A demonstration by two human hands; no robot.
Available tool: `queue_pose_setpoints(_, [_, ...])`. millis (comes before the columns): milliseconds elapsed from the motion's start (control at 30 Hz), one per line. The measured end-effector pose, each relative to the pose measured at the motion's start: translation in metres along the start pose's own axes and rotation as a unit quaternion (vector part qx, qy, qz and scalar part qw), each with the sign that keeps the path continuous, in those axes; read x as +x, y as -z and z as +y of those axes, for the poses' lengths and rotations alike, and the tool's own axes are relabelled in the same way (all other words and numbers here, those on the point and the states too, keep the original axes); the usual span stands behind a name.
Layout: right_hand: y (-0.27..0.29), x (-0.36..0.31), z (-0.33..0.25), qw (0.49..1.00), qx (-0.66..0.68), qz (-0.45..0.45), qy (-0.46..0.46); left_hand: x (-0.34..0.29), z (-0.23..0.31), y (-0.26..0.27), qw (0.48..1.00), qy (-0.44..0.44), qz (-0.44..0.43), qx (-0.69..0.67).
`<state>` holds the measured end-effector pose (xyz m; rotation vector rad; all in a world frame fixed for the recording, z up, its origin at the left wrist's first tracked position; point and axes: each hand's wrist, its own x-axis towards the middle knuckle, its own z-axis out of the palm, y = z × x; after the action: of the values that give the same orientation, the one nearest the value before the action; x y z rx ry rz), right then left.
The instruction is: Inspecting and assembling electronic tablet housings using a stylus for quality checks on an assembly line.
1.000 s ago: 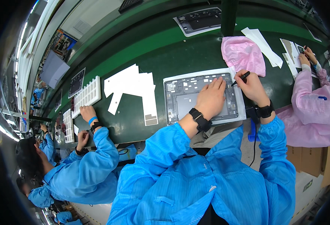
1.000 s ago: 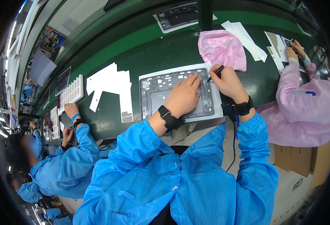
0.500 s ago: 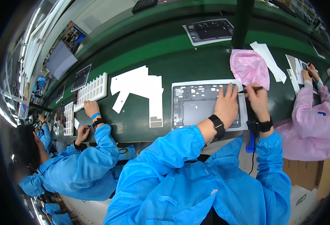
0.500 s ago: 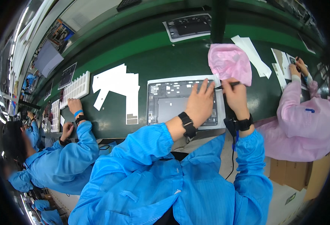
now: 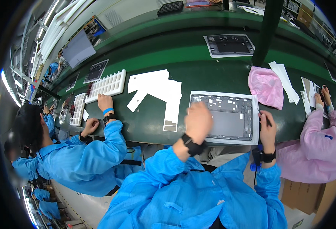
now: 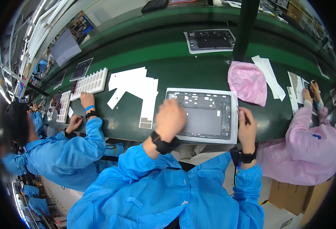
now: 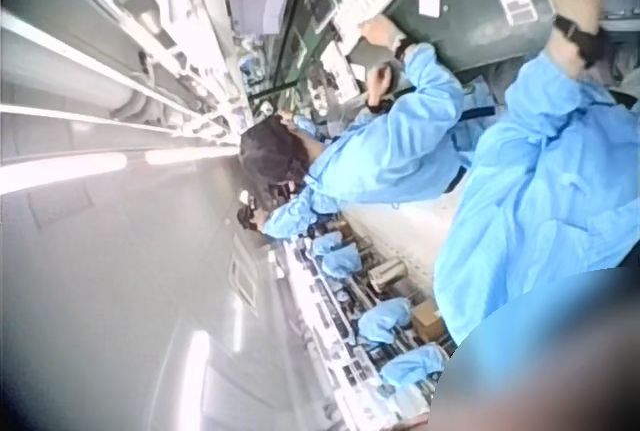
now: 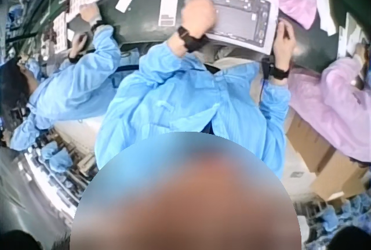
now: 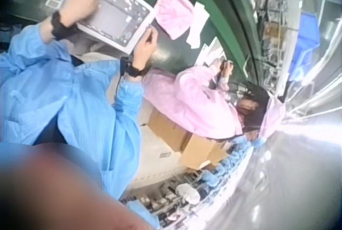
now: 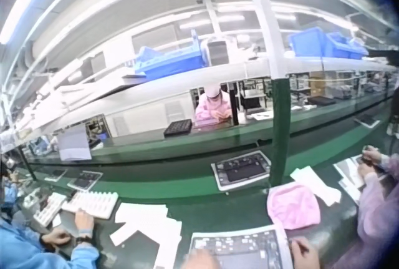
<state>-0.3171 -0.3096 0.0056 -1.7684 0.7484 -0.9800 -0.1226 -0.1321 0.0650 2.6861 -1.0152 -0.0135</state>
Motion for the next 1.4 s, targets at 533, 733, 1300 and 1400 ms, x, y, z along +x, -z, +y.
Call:
queue_pose_setpoints(533, [-0.018, -0.031, -0.032, 0.986, -0.159, -0.04, 0.028, 0.024, -0.062, -0.024, 0.841, 0.181, -0.024, -0.509])
queue_pose_setpoints(733, [-0.014, -0.043, -0.018, 0.999, -0.04, -0.004, 0.03, 0.081, -0.1, 0.046, 0.911, 0.024, 0.045, -0.409])
queue_pose_setpoints(1300, [-0.023, -0.026, -0.038, 0.996, -0.09, -0.005, -0.009, 0.458, -0.508, 0.015, 0.975, -0.027, 0.038, 0.218])
queue_pose_setpoints(1400, [-0.026, -0.025, -0.033, 0.996, -0.087, 0.004, -0.019, 0.476, -0.479, -0.007, 0.969, 0.192, 0.065, 0.145])
